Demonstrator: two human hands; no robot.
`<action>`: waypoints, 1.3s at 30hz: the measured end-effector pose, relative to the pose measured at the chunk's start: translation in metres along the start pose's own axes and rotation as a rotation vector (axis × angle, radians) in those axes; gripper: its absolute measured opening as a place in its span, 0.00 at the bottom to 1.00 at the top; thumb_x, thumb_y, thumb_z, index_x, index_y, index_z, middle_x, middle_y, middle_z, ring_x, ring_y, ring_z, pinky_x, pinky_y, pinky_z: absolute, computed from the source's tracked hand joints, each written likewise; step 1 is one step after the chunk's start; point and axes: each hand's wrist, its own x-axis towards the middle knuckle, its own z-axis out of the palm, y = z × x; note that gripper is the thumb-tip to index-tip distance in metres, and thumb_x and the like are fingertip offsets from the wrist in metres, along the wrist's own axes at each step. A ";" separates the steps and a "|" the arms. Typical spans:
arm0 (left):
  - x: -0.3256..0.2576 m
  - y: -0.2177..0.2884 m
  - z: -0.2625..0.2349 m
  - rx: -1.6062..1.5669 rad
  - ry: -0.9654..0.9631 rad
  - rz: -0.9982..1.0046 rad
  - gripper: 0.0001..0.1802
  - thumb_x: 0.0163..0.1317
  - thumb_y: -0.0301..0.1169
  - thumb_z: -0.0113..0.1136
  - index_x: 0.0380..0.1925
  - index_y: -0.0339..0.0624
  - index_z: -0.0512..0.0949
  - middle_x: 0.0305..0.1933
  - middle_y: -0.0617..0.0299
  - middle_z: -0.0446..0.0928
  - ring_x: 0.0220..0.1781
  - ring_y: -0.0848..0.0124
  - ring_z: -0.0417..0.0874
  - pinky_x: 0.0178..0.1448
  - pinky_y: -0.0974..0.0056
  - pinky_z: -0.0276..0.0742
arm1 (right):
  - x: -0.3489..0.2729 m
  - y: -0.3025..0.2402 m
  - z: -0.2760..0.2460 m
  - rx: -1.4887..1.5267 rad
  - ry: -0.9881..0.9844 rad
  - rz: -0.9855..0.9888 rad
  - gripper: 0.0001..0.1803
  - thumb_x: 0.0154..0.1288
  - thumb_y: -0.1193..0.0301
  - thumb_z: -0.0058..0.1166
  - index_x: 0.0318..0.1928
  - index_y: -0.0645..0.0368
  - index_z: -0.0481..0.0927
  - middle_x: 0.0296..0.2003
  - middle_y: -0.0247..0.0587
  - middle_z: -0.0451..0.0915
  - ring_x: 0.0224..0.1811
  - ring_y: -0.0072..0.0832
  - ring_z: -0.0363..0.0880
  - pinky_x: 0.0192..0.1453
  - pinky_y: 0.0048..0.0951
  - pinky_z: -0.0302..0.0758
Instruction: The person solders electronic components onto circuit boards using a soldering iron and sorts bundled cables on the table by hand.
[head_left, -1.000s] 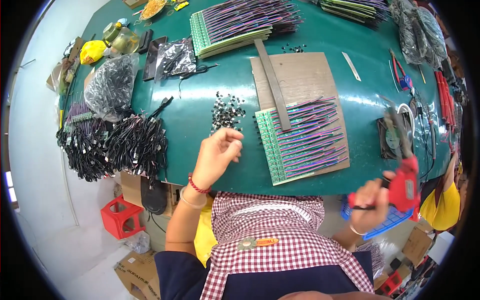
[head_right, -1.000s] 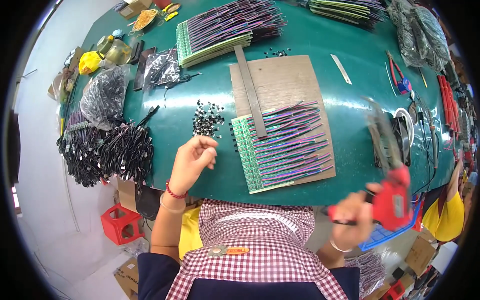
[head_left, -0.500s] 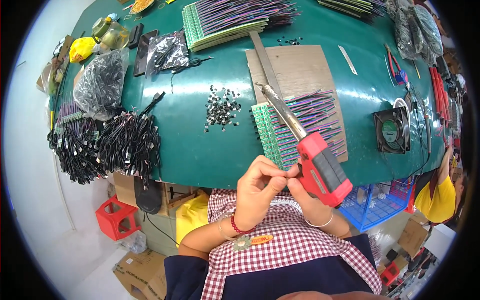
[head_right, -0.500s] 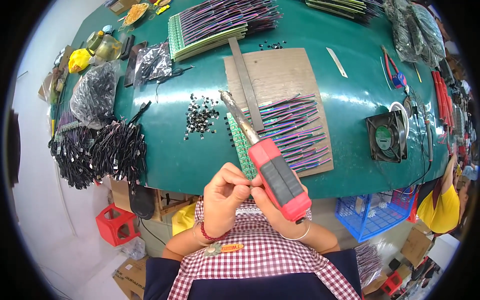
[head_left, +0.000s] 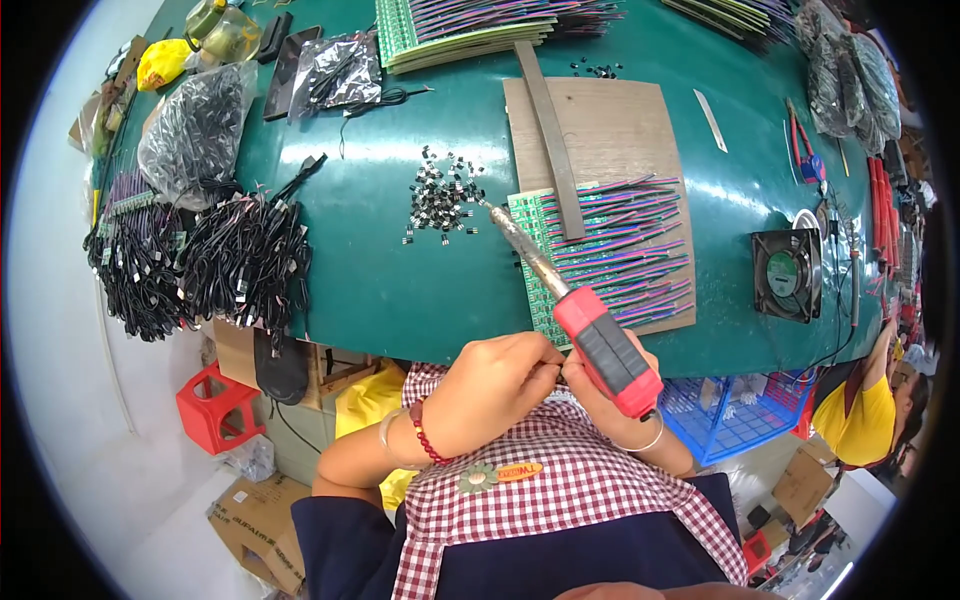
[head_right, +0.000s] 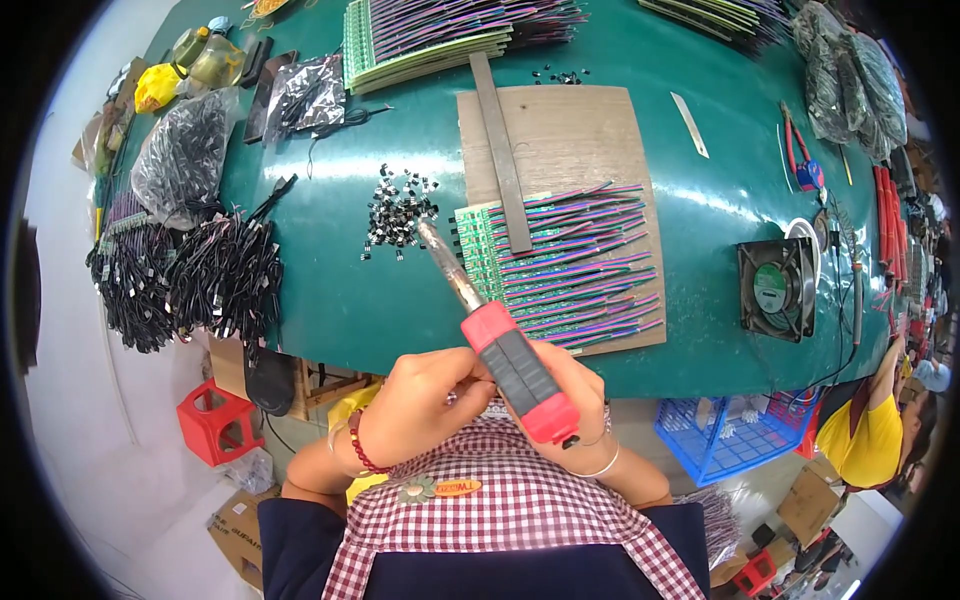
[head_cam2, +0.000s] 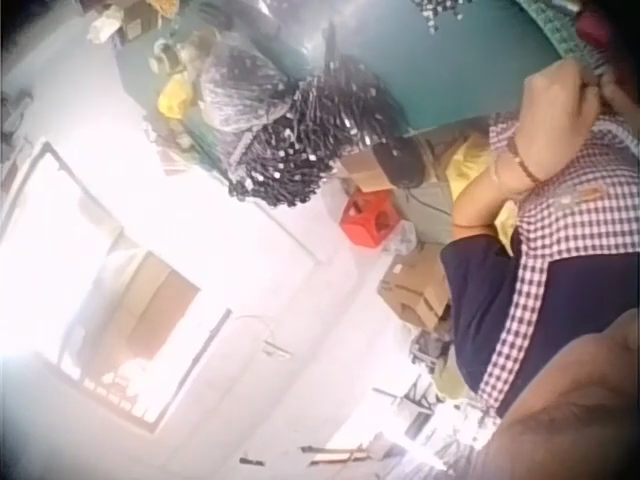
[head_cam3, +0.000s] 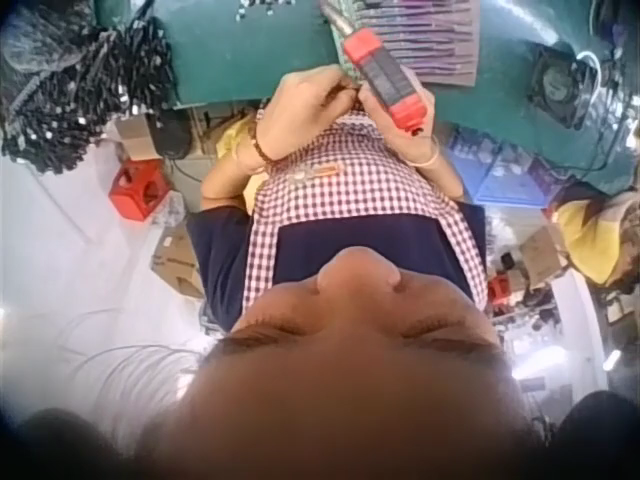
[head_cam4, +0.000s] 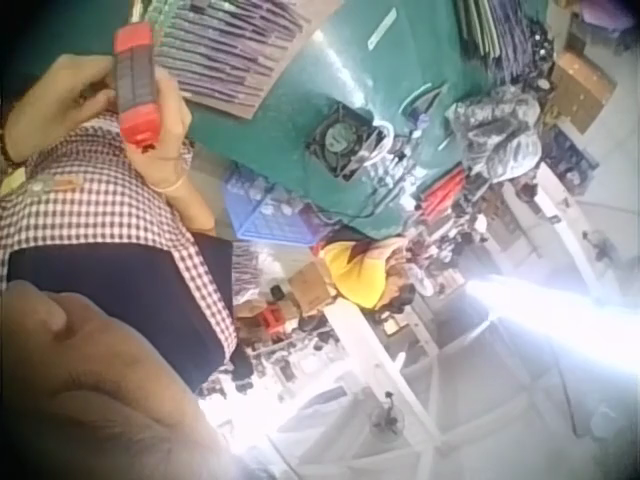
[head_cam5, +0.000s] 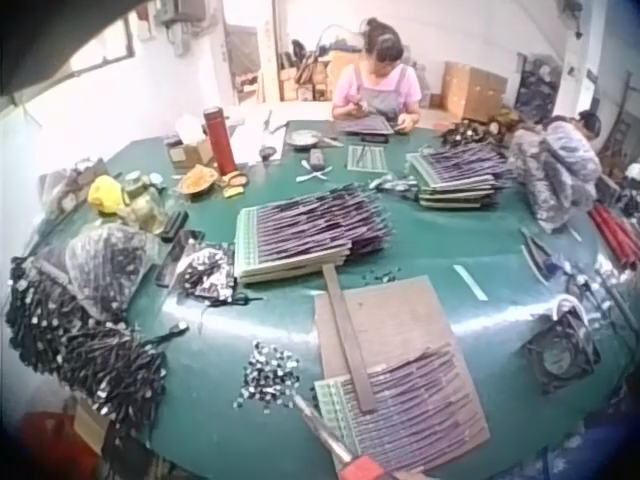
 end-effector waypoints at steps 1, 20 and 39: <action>0.001 -0.001 -0.001 0.104 -0.028 0.044 0.03 0.53 0.20 0.58 0.25 0.33 0.74 0.24 0.56 0.78 0.25 0.68 0.82 0.29 0.67 0.76 | 0.001 0.000 0.001 -0.035 0.015 -0.077 0.22 0.49 0.82 0.61 0.47 0.71 0.72 0.35 0.46 0.79 0.35 0.30 0.81 0.40 0.26 0.76; 0.052 -0.066 -0.029 -0.374 -0.124 -0.569 0.08 0.59 0.27 0.53 0.24 0.35 0.72 0.21 0.62 0.76 0.18 0.81 0.74 0.22 0.75 0.69 | -0.066 0.061 -0.033 0.425 0.084 0.263 0.21 0.59 0.72 0.56 0.49 0.71 0.69 0.15 0.37 0.70 0.14 0.24 0.68 0.21 0.25 0.68; 0.057 -0.068 -0.032 -0.422 -0.156 -0.603 0.07 0.58 0.26 0.54 0.23 0.36 0.71 0.20 0.65 0.74 0.17 0.82 0.72 0.21 0.76 0.66 | -0.081 0.073 -0.028 0.350 0.060 0.306 0.15 0.57 0.77 0.53 0.44 0.69 0.69 0.17 0.35 0.70 0.17 0.23 0.68 0.24 0.24 0.68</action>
